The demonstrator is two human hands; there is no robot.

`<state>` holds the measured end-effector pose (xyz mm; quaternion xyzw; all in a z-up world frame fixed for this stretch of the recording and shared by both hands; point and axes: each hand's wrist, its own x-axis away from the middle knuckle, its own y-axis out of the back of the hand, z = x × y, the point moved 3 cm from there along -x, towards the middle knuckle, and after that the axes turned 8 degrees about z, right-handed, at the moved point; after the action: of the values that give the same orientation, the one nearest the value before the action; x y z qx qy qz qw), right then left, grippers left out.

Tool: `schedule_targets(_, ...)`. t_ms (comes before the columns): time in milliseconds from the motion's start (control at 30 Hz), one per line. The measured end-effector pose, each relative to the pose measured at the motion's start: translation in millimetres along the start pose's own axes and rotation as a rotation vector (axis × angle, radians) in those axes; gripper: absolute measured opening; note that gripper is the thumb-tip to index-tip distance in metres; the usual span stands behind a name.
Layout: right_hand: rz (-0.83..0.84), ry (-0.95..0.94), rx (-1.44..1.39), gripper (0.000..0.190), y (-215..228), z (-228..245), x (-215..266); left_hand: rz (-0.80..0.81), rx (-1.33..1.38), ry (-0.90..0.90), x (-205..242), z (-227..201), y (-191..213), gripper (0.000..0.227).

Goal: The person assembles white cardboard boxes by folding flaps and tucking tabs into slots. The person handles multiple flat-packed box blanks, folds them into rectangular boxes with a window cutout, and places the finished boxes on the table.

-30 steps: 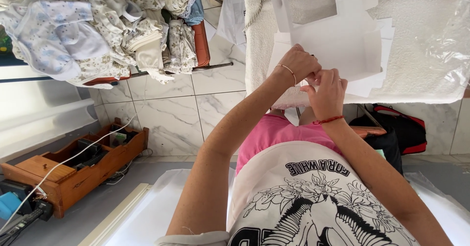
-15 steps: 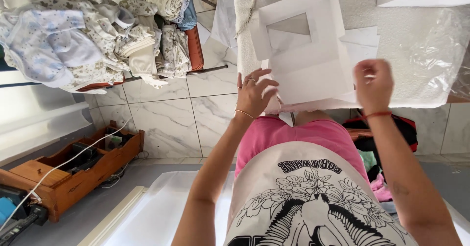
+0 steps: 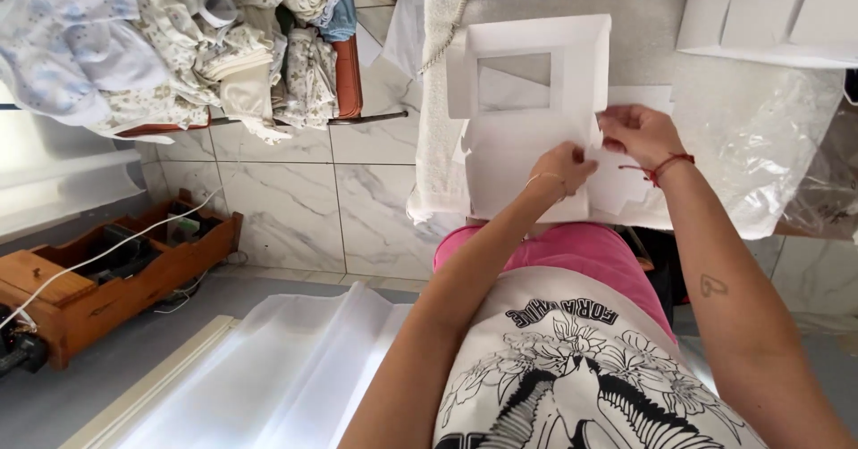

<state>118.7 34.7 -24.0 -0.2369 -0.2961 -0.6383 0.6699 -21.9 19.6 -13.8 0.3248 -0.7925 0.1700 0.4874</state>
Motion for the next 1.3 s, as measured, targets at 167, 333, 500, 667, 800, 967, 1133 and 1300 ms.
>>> schedule_targets(167,0.167,-0.071,0.150,0.041,-5.0,17.0,25.0,-0.076,0.168,-0.054,-20.6,44.6,-22.1,0.022)
schedule_targets(333,0.257,-0.072,0.436,0.044,-6.9,14.5,24.3,-0.071,0.219,-0.081,-15.4,45.9,-22.4,0.030)
schedule_targets(500,0.249,-0.060,0.657,0.049,-0.8,9.2,21.0,-0.076,0.284,-0.087,-18.4,43.2,-22.3,0.031)
schedule_targets(667,0.222,-0.062,0.744,0.045,7.4,0.0,25.1,-0.013,0.544,-0.093,-17.2,43.2,-31.9,0.035)
schedule_targets(800,0.214,-0.015,0.736,0.047,3.7,1.6,33.1,-0.004,0.529,-0.115,-18.7,42.4,-31.9,0.035)
schedule_targets(967,0.186,0.202,0.728,0.034,1.7,-7.3,29.9,0.030,-0.030,-0.011,23.6,17.3,-14.8,0.050)
schedule_targets(1133,0.175,0.336,0.823,0.036,18.6,-61.8,7.7,-0.001,-0.335,0.012,-6.5,46.7,-39.3,0.032)
schedule_targets(1300,0.199,0.380,0.834,0.045,15.4,-66.3,8.3,-0.048,-0.274,-0.044,4.3,40.7,-33.6,0.027)
